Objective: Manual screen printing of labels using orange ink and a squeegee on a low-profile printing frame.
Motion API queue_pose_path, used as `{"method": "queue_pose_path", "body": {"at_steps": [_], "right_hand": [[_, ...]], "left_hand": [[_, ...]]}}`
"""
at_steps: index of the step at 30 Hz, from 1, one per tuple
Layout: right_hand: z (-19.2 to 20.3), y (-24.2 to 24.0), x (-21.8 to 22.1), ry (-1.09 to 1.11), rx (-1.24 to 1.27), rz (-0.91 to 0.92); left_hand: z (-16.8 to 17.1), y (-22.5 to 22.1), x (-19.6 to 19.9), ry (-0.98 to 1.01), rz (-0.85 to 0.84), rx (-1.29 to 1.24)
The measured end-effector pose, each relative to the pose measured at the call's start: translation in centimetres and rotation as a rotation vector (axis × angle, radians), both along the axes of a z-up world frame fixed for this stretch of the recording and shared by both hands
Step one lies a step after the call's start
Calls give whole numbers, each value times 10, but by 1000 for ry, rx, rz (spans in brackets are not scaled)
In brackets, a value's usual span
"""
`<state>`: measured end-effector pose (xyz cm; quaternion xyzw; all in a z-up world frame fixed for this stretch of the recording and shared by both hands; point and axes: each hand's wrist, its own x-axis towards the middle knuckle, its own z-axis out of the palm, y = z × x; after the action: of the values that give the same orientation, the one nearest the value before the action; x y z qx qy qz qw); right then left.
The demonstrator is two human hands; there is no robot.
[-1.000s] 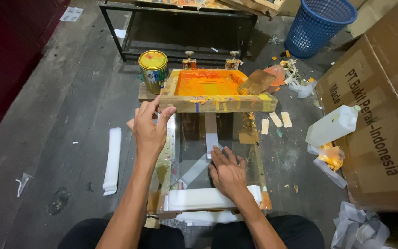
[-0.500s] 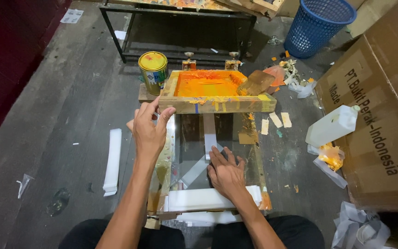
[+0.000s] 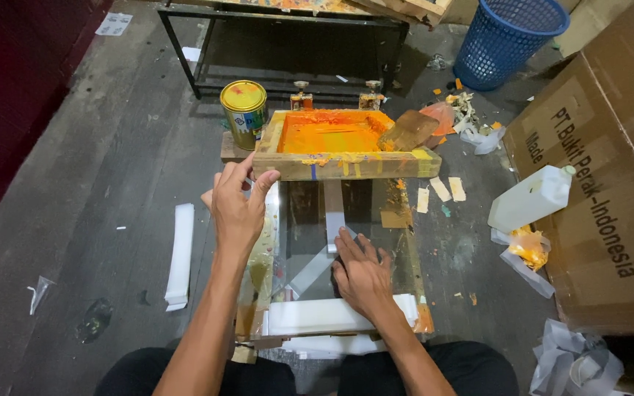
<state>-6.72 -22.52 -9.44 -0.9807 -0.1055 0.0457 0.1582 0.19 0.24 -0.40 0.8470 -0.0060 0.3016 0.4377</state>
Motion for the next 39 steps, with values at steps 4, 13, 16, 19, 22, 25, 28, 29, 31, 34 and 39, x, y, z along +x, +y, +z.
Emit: {"method": "queue_pose_path", "body": {"at_steps": [4, 13, 16, 19, 22, 25, 28, 29, 31, 34, 39], "right_hand": [[15, -1, -20, -206, 45, 19], [59, -4, -62, -530, 431, 67], [59, -5, -64, -514, 427, 43], [58, -5, -62, -531, 438, 38], [53, -6, -62, -509, 440, 26], [51, -7, -62, -506, 462, 9], [51, -9, -60, -498, 461, -4], [50, -10, -59, -506, 457, -4], [49, -12, -58, -514, 453, -3], [45, -18, -53, -518, 457, -24], [30, -44, -25, -726, 470, -307]], "left_hand": [[-3, 1, -5, 4, -4, 4], [-51, 2, -51, 93, 23, 278], [-73, 3, -64, 184, 19, 325], [-83, 1, -76, 173, 3, 346], [-94, -2, -82, 199, 4, 334], [-103, -2, -84, 240, -4, 364], [-106, -3, -84, 280, -9, 352], [-107, -4, -84, 307, -13, 335], [-111, -4, -85, 335, -15, 316], [-118, -4, -84, 348, -16, 305], [-106, -14, -69, 536, -94, 220]]}}
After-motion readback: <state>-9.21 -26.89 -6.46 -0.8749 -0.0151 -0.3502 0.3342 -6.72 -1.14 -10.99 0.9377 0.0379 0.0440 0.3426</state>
